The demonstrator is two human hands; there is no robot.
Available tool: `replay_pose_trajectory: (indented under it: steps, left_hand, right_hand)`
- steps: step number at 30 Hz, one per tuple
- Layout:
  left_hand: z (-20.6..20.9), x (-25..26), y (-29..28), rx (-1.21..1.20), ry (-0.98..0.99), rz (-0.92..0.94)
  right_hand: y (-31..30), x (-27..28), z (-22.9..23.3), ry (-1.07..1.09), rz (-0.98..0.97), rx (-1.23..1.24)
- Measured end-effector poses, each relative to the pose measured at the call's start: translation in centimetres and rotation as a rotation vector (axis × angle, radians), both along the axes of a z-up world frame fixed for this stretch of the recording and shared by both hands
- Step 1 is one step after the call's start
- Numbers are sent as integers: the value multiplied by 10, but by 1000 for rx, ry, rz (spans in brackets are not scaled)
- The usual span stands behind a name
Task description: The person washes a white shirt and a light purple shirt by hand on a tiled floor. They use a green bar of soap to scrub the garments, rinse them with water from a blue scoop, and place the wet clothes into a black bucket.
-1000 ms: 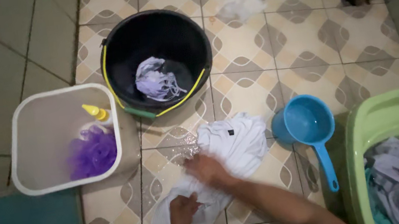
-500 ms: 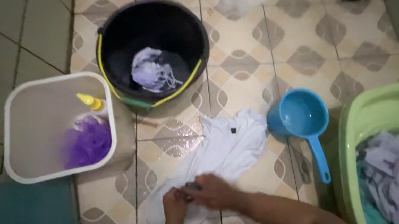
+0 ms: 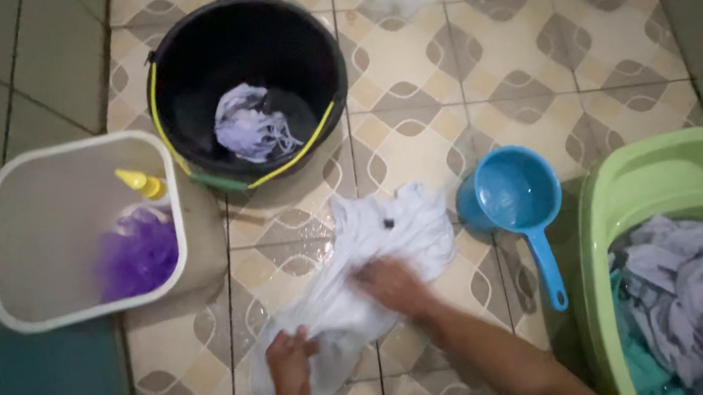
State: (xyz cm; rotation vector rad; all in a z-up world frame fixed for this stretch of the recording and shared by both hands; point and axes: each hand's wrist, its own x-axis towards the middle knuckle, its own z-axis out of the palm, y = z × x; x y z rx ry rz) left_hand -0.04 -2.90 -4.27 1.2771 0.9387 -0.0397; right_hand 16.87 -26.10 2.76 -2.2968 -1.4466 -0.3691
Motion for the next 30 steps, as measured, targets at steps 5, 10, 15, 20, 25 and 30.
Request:
replay_pose_trajectory:
  steps: [5,10,15,20,25,30]
  left_hand:
    - [-16,-3,0,-90,-143,138]
    - [-10,29,-20,14,90,347]
    - [26,36,-11,-117,182,500]
    - [-16,24,-31,84,-44,353]
    - [5,13,-10,-240,40,403]
    - [-8,12,-17,-115,-12,303]
  right_hand:
    - [-17,71,47,574,-793,-348]
    - [48,-42,12,858,-275,-178]
    - [-25,61,29,388,-633,-287]
    - [58,10,17,147,-255,107]
    - [49,0,-9,143,72,4]
    - [8,83,19,527,-694,-363]
